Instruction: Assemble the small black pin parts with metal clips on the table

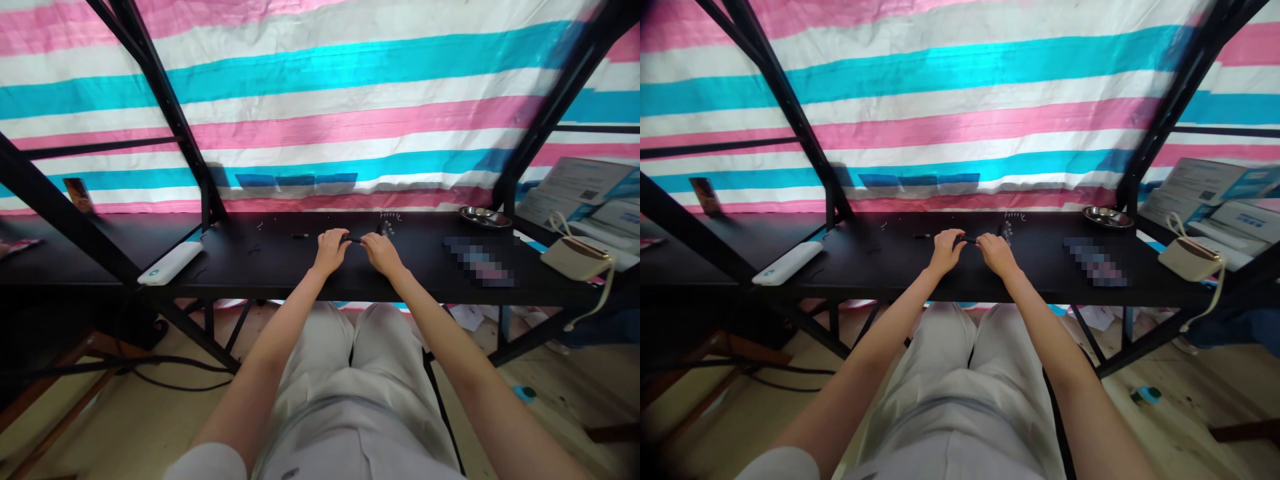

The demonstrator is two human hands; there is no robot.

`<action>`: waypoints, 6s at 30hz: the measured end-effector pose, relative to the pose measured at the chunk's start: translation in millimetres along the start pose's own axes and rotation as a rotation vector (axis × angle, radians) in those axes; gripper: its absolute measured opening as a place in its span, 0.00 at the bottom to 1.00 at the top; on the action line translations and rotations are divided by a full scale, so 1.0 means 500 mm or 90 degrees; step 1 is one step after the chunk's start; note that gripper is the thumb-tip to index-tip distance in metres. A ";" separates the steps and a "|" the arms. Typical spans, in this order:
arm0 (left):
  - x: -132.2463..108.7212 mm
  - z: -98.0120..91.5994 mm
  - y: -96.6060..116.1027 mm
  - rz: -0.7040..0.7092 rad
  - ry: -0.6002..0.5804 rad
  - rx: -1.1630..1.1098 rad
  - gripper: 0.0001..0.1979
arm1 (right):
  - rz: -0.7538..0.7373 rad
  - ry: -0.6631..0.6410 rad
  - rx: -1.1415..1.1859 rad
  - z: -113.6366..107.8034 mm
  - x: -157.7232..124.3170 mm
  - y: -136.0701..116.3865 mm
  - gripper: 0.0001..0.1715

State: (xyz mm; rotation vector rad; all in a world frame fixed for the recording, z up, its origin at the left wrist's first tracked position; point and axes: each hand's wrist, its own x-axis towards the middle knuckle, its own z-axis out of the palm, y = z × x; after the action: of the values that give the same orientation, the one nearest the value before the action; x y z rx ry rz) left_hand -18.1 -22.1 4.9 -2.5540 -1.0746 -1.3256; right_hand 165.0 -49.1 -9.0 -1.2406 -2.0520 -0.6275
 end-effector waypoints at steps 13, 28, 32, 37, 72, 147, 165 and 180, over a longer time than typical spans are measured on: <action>-0.001 0.003 -0.002 0.003 -0.001 -0.043 0.14 | -0.017 0.012 -0.017 -0.001 0.001 -0.003 0.16; 0.003 0.005 0.002 0.028 0.061 0.068 0.20 | -0.019 0.028 -0.002 -0.008 0.001 -0.010 0.18; 0.003 0.006 0.002 0.028 0.064 0.071 0.19 | -0.014 0.037 -0.010 -0.011 0.000 -0.011 0.19; 0.002 0.003 0.004 0.014 0.057 0.068 0.20 | 0.001 0.024 -0.011 -0.010 -0.002 -0.010 0.19; 0.003 0.016 -0.032 -0.115 0.096 -0.006 0.13 | 0.044 0.016 0.025 -0.001 -0.012 -0.008 0.20; -0.008 0.024 -0.002 0.022 -0.067 -0.080 0.16 | 0.670 -0.261 -0.049 -0.042 -0.027 0.046 0.21; 0.037 -0.027 -0.125 -0.166 -0.099 0.173 0.25 | 0.654 0.004 0.024 -0.054 -0.029 0.033 0.30; 0.021 -0.073 -0.212 -0.177 -0.268 0.237 0.08 | 0.507 0.123 0.011 -0.055 -0.029 0.020 0.19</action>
State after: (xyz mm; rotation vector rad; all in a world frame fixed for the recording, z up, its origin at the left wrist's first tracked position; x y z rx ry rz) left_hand -104.2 50.1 9.8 -2.5080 -1.6167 -0.5429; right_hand 186.5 -72.1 -0.1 -1.7452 -1.2423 -0.3217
